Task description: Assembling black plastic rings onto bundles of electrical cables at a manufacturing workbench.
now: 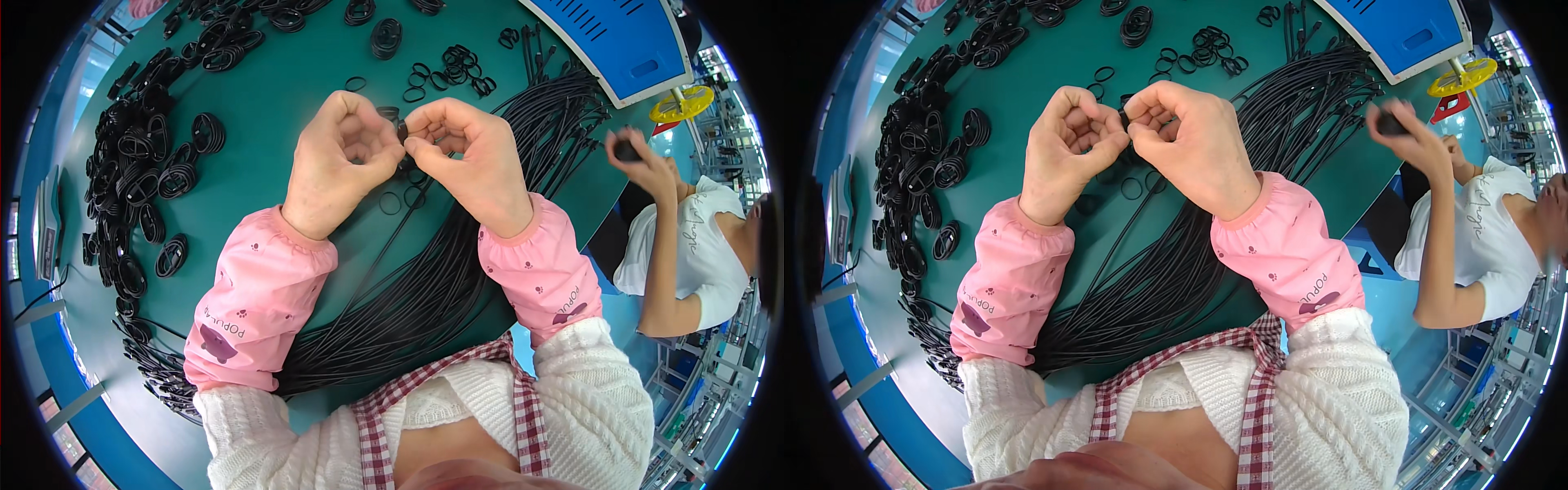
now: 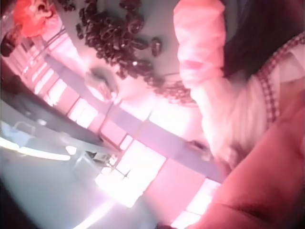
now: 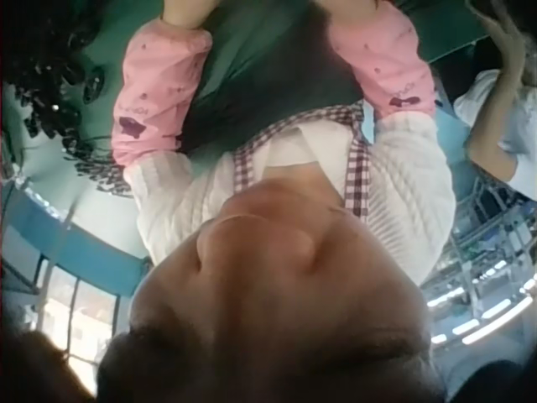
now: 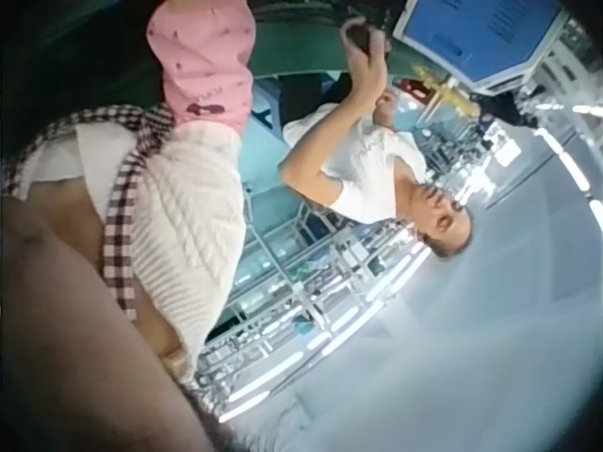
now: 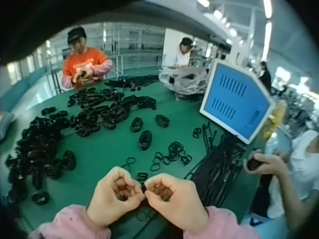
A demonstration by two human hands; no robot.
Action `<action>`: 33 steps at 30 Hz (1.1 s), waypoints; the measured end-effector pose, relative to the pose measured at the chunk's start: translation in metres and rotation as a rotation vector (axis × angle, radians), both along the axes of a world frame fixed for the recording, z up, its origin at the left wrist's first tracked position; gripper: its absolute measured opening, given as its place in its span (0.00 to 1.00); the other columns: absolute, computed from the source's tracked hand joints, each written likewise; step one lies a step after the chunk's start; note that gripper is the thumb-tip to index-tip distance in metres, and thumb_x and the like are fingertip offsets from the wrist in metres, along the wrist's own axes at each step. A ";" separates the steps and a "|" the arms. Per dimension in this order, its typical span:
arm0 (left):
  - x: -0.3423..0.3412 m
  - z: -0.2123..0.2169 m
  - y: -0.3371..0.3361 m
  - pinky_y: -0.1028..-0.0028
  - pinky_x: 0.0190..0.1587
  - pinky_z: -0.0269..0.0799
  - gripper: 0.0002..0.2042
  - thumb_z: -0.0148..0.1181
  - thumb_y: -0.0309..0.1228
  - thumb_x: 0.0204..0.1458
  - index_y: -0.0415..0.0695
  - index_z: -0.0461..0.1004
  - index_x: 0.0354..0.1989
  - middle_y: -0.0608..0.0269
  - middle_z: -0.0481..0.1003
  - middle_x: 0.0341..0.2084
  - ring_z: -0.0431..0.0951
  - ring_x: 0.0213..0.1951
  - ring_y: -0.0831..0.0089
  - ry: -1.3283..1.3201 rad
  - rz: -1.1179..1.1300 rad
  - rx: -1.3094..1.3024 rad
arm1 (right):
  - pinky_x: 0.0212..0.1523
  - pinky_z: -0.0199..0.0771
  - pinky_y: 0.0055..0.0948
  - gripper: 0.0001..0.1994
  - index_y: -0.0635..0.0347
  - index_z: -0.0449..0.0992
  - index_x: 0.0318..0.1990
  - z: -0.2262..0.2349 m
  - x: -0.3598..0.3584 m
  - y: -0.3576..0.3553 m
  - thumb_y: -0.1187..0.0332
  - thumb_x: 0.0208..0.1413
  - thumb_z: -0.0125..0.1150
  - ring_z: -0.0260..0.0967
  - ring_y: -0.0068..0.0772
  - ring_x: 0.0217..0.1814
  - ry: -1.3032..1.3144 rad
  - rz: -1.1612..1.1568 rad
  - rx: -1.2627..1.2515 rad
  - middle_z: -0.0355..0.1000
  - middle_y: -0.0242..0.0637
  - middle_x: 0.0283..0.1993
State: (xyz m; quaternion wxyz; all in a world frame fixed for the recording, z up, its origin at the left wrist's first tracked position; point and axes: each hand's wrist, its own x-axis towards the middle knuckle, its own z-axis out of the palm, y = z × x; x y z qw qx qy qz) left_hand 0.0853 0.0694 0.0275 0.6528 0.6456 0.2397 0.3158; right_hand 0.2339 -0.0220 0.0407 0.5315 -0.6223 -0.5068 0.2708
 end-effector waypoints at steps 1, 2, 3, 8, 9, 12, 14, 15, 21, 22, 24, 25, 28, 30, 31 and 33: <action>-0.001 0.001 0.001 0.81 0.39 0.70 0.16 0.62 0.15 0.46 0.44 0.62 0.37 0.64 0.73 0.33 0.72 0.34 0.81 0.006 -0.028 -0.062 | 0.29 0.73 0.19 0.07 0.67 0.76 0.37 0.001 0.000 0.000 0.78 0.50 0.60 0.71 0.18 0.29 0.022 -0.007 0.001 0.75 0.33 0.30; -0.002 0.002 0.001 0.81 0.39 0.70 0.16 0.62 0.15 0.46 0.44 0.62 0.37 0.64 0.73 0.33 0.72 0.34 0.81 0.006 -0.027 -0.061 | 0.29 0.72 0.18 0.06 0.67 0.75 0.36 0.003 0.000 0.000 0.78 0.49 0.60 0.71 0.17 0.29 0.044 -0.013 0.003 0.75 0.32 0.29; -0.003 0.004 0.002 0.81 0.38 0.69 0.15 0.62 0.16 0.47 0.45 0.61 0.36 0.64 0.72 0.32 0.71 0.33 0.81 -0.042 -0.047 -0.131 | 0.29 0.72 0.18 0.06 0.67 0.75 0.36 0.005 -0.001 0.000 0.78 0.49 0.60 0.71 0.17 0.29 0.044 -0.011 0.005 0.75 0.32 0.29; -0.009 -0.006 0.017 0.79 0.37 0.69 0.14 0.64 0.19 0.46 0.45 0.63 0.34 0.63 0.73 0.33 0.72 0.34 0.79 -0.187 -0.131 -0.291 | 0.31 0.69 0.16 0.07 0.64 0.71 0.34 -0.003 0.019 0.002 0.80 0.47 0.60 0.67 0.14 0.27 0.206 -0.005 0.024 0.72 0.29 0.26; -0.010 -0.004 0.019 0.79 0.37 0.69 0.14 0.64 0.19 0.46 0.46 0.63 0.34 0.64 0.73 0.33 0.72 0.35 0.79 -0.176 -0.122 -0.287 | 0.32 0.68 0.17 0.04 0.65 0.72 0.33 -0.003 0.020 0.002 0.79 0.48 0.60 0.66 0.14 0.27 0.214 -0.005 0.036 0.71 0.28 0.25; -0.014 0.010 0.024 0.79 0.37 0.69 0.14 0.64 0.19 0.46 0.46 0.63 0.34 0.64 0.73 0.32 0.73 0.35 0.79 -0.132 -0.138 -0.270 | 0.32 0.68 0.18 0.03 0.66 0.74 0.32 -0.006 0.022 0.003 0.77 0.49 0.58 0.67 0.15 0.27 0.076 0.107 -0.069 0.71 0.29 0.25; -0.015 0.022 0.020 0.80 0.38 0.71 0.14 0.65 0.19 0.46 0.44 0.63 0.34 0.65 0.73 0.31 0.73 0.34 0.81 0.013 -0.088 -0.098 | 0.31 0.68 0.20 0.05 0.67 0.76 0.32 -0.005 0.018 0.004 0.74 0.51 0.60 0.67 0.16 0.27 0.070 0.121 -0.018 0.72 0.29 0.25; -0.015 0.020 0.018 0.80 0.38 0.71 0.14 0.65 0.19 0.46 0.44 0.63 0.34 0.65 0.73 0.31 0.73 0.34 0.81 0.014 -0.085 -0.096 | 0.30 0.68 0.19 0.06 0.66 0.76 0.33 0.001 0.013 0.003 0.72 0.51 0.62 0.67 0.16 0.27 0.096 0.118 -0.023 0.72 0.29 0.26; -0.009 0.016 0.011 0.80 0.39 0.72 0.14 0.65 0.20 0.46 0.44 0.62 0.33 0.66 0.73 0.31 0.73 0.34 0.82 0.010 -0.096 -0.058 | 0.26 0.67 0.17 0.10 0.65 0.76 0.33 0.014 0.009 0.000 0.65 0.54 0.64 0.66 0.16 0.25 0.235 0.166 -0.217 0.72 0.30 0.26; -0.008 0.014 0.010 0.80 0.39 0.72 0.14 0.65 0.20 0.46 0.44 0.62 0.33 0.66 0.73 0.31 0.73 0.33 0.82 0.002 -0.104 -0.050 | 0.26 0.66 0.17 0.10 0.65 0.76 0.34 0.015 0.010 0.000 0.65 0.55 0.63 0.66 0.16 0.25 0.252 0.188 -0.233 0.71 0.29 0.26; -0.007 0.015 0.009 0.80 0.40 0.72 0.14 0.65 0.20 0.46 0.44 0.62 0.33 0.66 0.73 0.31 0.73 0.33 0.82 -0.006 -0.109 -0.041 | 0.25 0.66 0.17 0.10 0.65 0.76 0.35 0.013 0.013 -0.002 0.65 0.56 0.62 0.66 0.15 0.25 0.279 0.221 -0.214 0.71 0.29 0.26; -0.007 0.017 0.008 0.80 0.40 0.71 0.14 0.65 0.21 0.46 0.44 0.62 0.33 0.66 0.73 0.31 0.73 0.34 0.81 -0.019 -0.151 -0.090 | 0.25 0.66 0.17 0.10 0.65 0.76 0.35 0.013 0.014 -0.004 0.66 0.56 0.62 0.65 0.15 0.25 0.307 0.255 -0.195 0.71 0.29 0.27; -0.010 0.033 0.001 0.79 0.40 0.71 0.14 0.65 0.21 0.46 0.44 0.62 0.33 0.65 0.73 0.31 0.73 0.35 0.80 -0.005 -0.206 -0.123 | 0.25 0.67 0.17 0.10 0.66 0.75 0.36 0.024 0.012 -0.016 0.67 0.57 0.61 0.66 0.16 0.25 0.355 0.278 -0.184 0.70 0.29 0.28; -0.012 0.047 -0.007 0.79 0.40 0.71 0.14 0.65 0.21 0.46 0.44 0.62 0.32 0.65 0.73 0.31 0.73 0.35 0.80 0.022 -0.218 -0.102 | 0.26 0.67 0.18 0.10 0.66 0.75 0.36 0.033 0.009 -0.026 0.67 0.57 0.61 0.66 0.16 0.25 0.332 0.279 -0.164 0.71 0.30 0.28; -0.014 0.053 -0.013 0.81 0.37 0.69 0.14 0.64 0.20 0.46 0.46 0.62 0.32 0.65 0.72 0.31 0.71 0.34 0.82 0.067 -0.223 -0.095 | 0.26 0.68 0.18 0.10 0.67 0.75 0.36 0.038 0.007 -0.032 0.67 0.57 0.60 0.66 0.17 0.25 0.312 0.277 -0.151 0.71 0.30 0.29; -0.018 0.062 -0.022 0.83 0.34 0.66 0.15 0.63 0.18 0.46 0.47 0.61 0.32 0.66 0.71 0.31 0.69 0.33 0.84 0.114 -0.226 -0.071 | 0.26 0.69 0.19 0.10 0.67 0.74 0.37 0.046 0.003 -0.043 0.67 0.57 0.60 0.66 0.17 0.25 0.243 0.267 -0.126 0.71 0.30 0.29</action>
